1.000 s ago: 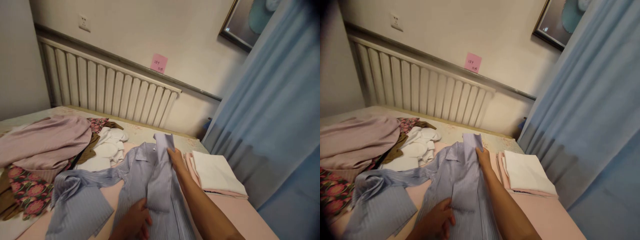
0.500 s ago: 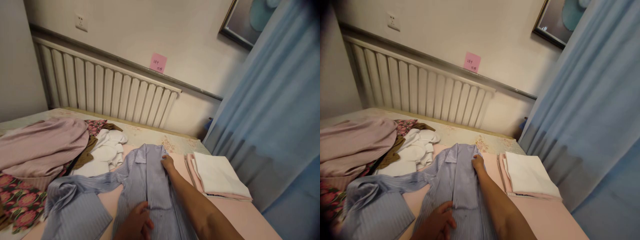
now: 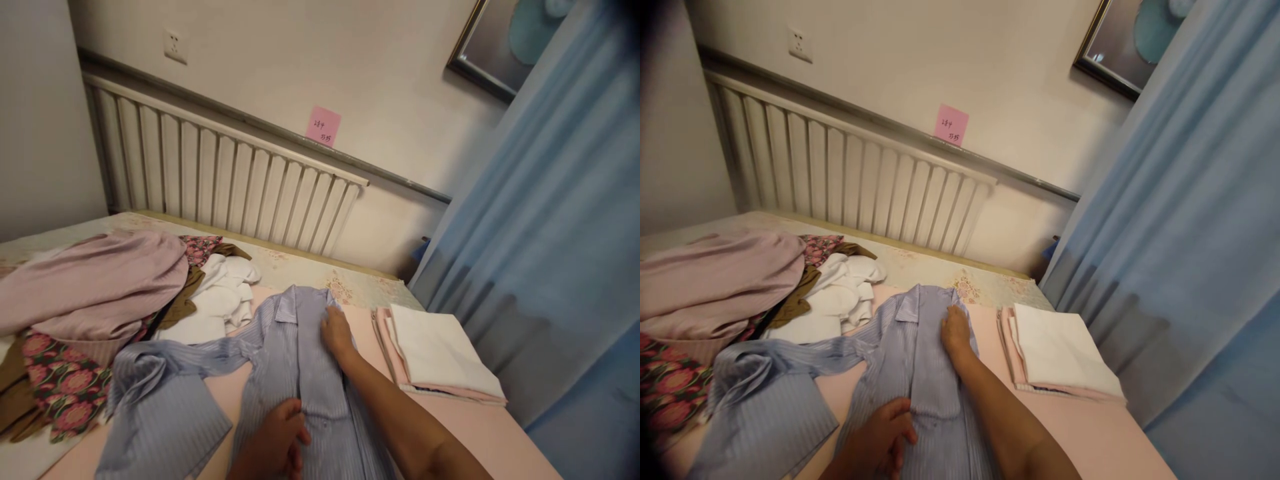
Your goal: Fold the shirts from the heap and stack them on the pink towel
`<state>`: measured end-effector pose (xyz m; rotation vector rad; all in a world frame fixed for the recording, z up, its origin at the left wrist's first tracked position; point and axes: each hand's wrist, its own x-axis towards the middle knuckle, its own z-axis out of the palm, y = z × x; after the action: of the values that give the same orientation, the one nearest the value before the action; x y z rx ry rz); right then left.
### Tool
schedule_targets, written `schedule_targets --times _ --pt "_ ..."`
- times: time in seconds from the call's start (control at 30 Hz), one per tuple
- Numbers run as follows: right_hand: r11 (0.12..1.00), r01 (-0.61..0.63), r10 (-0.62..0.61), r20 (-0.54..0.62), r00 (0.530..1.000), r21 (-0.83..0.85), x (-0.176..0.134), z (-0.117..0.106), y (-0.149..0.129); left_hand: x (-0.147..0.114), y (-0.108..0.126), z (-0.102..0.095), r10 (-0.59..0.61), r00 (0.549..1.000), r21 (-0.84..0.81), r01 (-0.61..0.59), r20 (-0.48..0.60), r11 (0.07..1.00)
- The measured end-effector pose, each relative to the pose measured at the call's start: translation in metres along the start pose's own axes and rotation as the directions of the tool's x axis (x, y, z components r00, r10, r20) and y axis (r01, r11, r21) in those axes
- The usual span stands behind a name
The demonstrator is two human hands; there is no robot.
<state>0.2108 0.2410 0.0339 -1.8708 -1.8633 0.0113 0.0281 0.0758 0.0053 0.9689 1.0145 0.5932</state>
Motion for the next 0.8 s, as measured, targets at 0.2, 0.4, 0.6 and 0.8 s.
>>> schedule_targets --times 0.2,0.4,0.6,0.8 --pt "0.952 0.306 -0.304 0.067 0.950 -0.015 -0.029 0.014 -0.019 0.002 -0.001 -0.001 -0.012 0.999 -0.054 0.010 -0.038 0.999" --pt "0.949 0.316 -0.313 0.165 0.935 0.008 -0.043 0.031 -0.010 0.002 0.002 -0.004 -0.015 0.997 0.005 0.015 -0.081 1.000" --pt "0.956 0.270 -0.282 0.101 0.954 0.112 -0.037 0.013 -0.040 0.009 0.004 -0.012 -0.029 0.981 -0.066 0.017 -0.192 0.998" --pt "0.880 0.409 -0.445 0.118 0.888 0.240 -0.048 0.001 -0.146 0.013 0.006 -0.023 0.040 0.968 -0.105 -0.068 -0.249 0.992"
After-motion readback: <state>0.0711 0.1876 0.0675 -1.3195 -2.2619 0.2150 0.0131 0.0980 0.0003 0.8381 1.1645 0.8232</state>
